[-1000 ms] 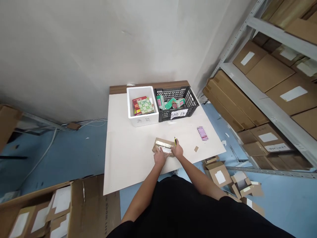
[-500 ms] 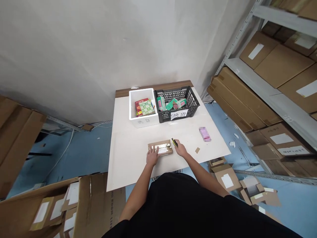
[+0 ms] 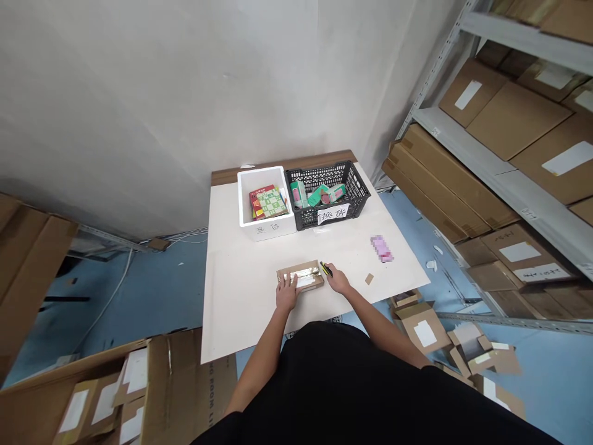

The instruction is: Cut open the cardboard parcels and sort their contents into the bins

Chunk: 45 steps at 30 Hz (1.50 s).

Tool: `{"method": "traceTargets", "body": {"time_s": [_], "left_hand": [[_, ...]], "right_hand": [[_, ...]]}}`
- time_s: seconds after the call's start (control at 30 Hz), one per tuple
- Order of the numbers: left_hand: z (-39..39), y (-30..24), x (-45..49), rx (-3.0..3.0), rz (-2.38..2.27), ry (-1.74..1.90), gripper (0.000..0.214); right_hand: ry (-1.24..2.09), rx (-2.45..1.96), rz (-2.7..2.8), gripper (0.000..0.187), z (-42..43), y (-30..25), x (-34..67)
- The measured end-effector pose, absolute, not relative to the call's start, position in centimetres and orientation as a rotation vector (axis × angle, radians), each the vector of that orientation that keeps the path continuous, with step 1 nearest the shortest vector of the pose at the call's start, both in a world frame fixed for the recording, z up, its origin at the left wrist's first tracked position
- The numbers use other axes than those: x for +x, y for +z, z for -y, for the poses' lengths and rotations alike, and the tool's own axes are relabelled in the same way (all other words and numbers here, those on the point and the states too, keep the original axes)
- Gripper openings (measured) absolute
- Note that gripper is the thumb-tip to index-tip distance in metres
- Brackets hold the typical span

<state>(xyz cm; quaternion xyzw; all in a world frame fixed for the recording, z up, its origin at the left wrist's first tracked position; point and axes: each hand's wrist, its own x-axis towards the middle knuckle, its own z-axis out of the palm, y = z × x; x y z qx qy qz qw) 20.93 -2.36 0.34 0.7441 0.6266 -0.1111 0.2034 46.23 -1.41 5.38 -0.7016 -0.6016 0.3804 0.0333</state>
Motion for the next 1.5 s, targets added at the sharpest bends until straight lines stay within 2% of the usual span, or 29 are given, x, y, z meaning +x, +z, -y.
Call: {"method": "traceTargets", "body": {"time_s": [0.3,0.5,0.73,0.93,1.03,1.13,1.3,1.5], "left_hand": [[2.9,0.0,21.0,2.098,-1.776,-0.239,0.065],[3.2,0.0,21.1,2.109,-1.792,-0.197,0.066],[3.0,-0.3,21.2,2.111,-1.797,-0.199,0.065],[2.9,-0.2,21.3,2.099,-1.814,-0.174,0.065],[3.5,0.2,22.4,2.05,-1.943,-0.18,0.064],[3.9,1.3,23.2,2.027,-2.042,-0.175,0.065],[3.0,3.2,20.0,2.066,-1.941,-0.103,0.056],[3.2,3.3,16.8,2.001,-1.716,-0.451,0.07]], "right_hand": [[1.195,-2.241,1.967,0.05,0.9,7.0,44.3],[1.141,-2.314,2.009,0.057,2.0,6.8,43.8],[1.168,-2.339,2.112,0.057,3.1,7.8,42.7],[1.14,-2.326,1.946,0.053,4.4,7.5,43.1],[1.093,-2.32,1.733,0.061,5.4,5.8,43.2],[1.178,-2.32,1.572,0.074,5.5,3.7,42.3],[1.215,-2.308,1.376,0.09,3.0,1.0,40.4],[1.246,-2.341,1.319,0.107,-3.5,0.4,39.2]]}}
